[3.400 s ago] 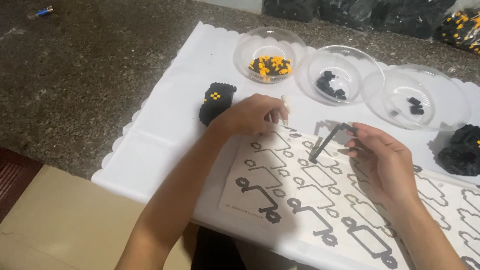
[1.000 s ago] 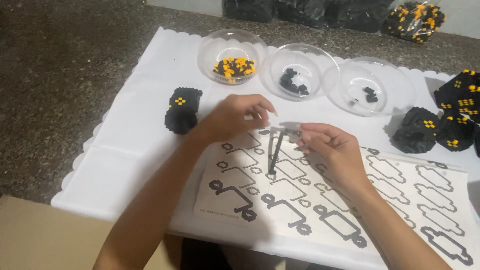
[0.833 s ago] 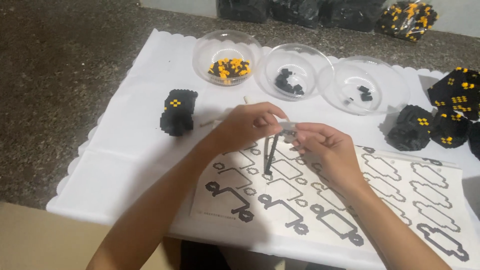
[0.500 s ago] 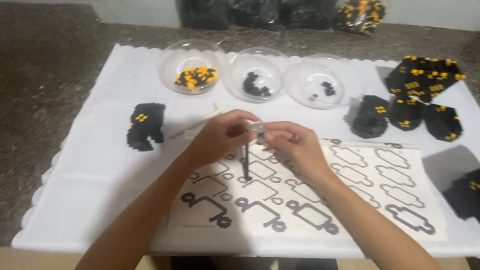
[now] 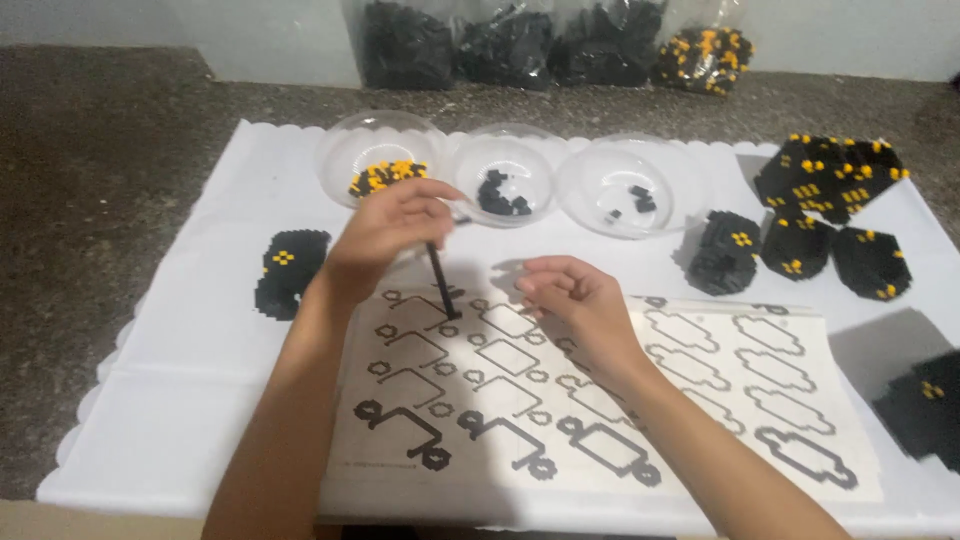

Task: The person assembles a small black and yellow Lego figure by connecting individual bricks and pre-assembled pieces. They follow a printed instruction sheet laid out on a white tablecloth, picking up pieces from clear bowls and snapping them together to form the model's structure.

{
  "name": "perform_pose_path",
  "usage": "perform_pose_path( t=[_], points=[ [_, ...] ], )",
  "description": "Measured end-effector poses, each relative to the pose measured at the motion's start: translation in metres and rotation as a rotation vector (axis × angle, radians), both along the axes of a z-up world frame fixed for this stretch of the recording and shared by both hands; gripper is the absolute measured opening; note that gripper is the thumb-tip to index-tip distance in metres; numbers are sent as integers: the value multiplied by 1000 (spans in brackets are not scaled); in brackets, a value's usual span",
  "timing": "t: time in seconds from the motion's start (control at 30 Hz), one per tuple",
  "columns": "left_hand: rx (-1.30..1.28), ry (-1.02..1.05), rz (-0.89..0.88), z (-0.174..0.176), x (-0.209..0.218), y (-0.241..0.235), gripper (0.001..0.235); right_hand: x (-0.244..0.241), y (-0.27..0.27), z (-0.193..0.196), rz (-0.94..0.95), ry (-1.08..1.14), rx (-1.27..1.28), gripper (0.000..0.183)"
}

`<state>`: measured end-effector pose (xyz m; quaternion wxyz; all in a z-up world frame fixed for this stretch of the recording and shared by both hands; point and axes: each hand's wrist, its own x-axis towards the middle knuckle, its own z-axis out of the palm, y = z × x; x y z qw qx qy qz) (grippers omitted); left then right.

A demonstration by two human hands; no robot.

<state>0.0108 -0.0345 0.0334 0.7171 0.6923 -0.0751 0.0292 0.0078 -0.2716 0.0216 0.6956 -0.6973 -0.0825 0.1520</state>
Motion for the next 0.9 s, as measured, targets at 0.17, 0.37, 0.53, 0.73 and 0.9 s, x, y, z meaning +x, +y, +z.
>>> perform_pose_path(
  t=[0.17, 0.37, 0.53, 0.73, 0.9],
  points=[
    [-321, -69, 194, -25, 14, 38, 32, -4, 1, 0, -28, 40, -30, 30],
    [-602, -179, 276, -19, 10, 59, 26, -7, 7, 6, -78, 50, -144, 27],
    [-652, -248, 241, -13, 2, 64, 26, -13, 11, 18, -111, -24, -243, 21],
    [-572, -265, 241, 1, -13, 70, 28, -1, 22, 41, -71, -168, -423, 17],
    [-689, -229, 260, 16, -22, 70, 27, 20, 60, 87, -7, -317, -638, 7]
  ],
)
